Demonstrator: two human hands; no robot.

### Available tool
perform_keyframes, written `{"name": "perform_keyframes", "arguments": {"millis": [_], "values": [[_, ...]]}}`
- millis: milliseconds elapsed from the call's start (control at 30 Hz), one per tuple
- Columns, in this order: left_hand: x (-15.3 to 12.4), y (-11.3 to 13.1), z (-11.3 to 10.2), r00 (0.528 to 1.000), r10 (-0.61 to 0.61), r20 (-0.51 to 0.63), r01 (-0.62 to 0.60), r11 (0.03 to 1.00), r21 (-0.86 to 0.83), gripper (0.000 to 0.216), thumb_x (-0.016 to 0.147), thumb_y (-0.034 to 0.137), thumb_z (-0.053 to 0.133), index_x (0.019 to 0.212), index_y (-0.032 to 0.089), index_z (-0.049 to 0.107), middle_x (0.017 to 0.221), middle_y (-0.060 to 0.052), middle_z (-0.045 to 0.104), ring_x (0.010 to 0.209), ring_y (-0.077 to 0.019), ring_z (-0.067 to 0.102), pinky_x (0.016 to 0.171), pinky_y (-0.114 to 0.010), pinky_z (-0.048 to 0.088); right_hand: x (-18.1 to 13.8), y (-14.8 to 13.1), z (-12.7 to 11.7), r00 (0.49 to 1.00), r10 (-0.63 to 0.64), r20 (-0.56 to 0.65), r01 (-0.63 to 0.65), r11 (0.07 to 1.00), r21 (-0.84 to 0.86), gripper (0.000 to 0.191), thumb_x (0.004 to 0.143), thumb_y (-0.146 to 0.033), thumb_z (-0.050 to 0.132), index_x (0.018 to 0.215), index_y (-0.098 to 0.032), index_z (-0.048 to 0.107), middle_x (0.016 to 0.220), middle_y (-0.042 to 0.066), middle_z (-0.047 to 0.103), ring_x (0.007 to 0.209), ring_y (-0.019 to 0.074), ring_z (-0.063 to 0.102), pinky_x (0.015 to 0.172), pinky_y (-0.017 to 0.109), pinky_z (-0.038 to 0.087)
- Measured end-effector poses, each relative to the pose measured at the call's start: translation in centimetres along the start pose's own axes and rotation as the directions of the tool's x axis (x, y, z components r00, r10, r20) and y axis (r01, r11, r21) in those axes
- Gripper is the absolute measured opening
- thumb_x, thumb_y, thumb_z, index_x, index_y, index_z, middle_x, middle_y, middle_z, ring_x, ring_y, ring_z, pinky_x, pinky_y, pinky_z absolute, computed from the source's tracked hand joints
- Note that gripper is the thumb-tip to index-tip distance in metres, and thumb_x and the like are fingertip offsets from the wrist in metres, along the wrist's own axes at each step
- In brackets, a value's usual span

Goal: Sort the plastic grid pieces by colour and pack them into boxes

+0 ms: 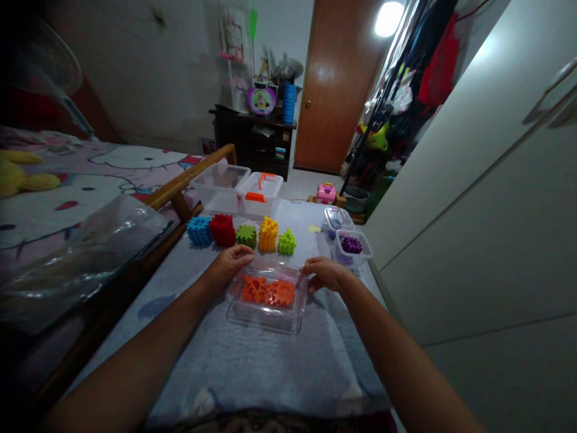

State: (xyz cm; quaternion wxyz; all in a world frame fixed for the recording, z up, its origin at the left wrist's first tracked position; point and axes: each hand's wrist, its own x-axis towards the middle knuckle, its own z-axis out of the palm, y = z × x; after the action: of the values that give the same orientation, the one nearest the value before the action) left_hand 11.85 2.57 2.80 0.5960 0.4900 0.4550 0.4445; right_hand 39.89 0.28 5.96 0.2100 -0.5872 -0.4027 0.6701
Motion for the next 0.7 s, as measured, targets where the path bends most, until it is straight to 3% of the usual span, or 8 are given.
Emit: {"name": "perform_keyframes", "arguments": {"millis": [167,400,533,700], "values": [[0.3,-0.6,0.0,1.000,-0.003,0.026,0.003,1.000,0.010,0.044,0.059,0.052,0.079,0.079,0.016,0.063,0.068,0.002,0.061,0.060,-0.0139,0.056,0.058,-0.025,0.042,-0.7,0.7,0.4,1.000,-0.015,-0.025,0.016,0.999,0.043,0.011,0.072,-0.014,0.067,0.072,-0.014,0.056,0.087,0.007,0.072,0.057,0.0117,0.062,0.053,0.028,0.058],[0.4,-0.2,-1.3,0.976,-0.155,0.150,0.153,0.988,0.028,0.050,0.067,0.060,0.071,0.088,0.016,0.064,0.062,0.003,0.054,0.048,-0.0096,0.047,0.045,-0.020,0.032,-1.6,2.4,0.5,0.994,-0.034,-0.100,0.048,0.988,0.145,0.011,0.072,-0.014,0.066,0.072,-0.015,0.055,0.086,0.008,0.072,0.057,0.0113,0.061,0.047,0.023,0.055],[-0.1,1.3,-1.8,0.975,-0.163,0.153,0.161,0.987,0.028,0.047,0.070,0.059,0.069,0.089,0.017,0.063,0.068,0.000,0.057,0.054,-0.0107,0.052,0.050,-0.021,0.039,-2.8,3.2,0.0,0.984,-0.037,-0.172,0.084,0.958,0.275,0.011,0.071,-0.013,0.065,0.072,-0.016,0.054,0.084,0.007,0.072,0.055,0.0114,0.062,0.048,0.024,0.055],[-0.8,3.2,-1.3,0.961,-0.125,0.246,0.117,0.992,0.049,0.043,0.073,0.054,0.071,0.095,0.018,0.063,0.074,0.000,0.059,0.060,-0.0118,0.055,0.058,-0.024,0.044,-4.8,2.9,-0.8,0.954,0.000,-0.300,0.114,0.925,0.361,0.006,0.073,-0.013,0.061,0.078,-0.015,0.061,0.082,0.006,0.072,0.059,0.0132,0.064,0.051,0.025,0.055]]}}
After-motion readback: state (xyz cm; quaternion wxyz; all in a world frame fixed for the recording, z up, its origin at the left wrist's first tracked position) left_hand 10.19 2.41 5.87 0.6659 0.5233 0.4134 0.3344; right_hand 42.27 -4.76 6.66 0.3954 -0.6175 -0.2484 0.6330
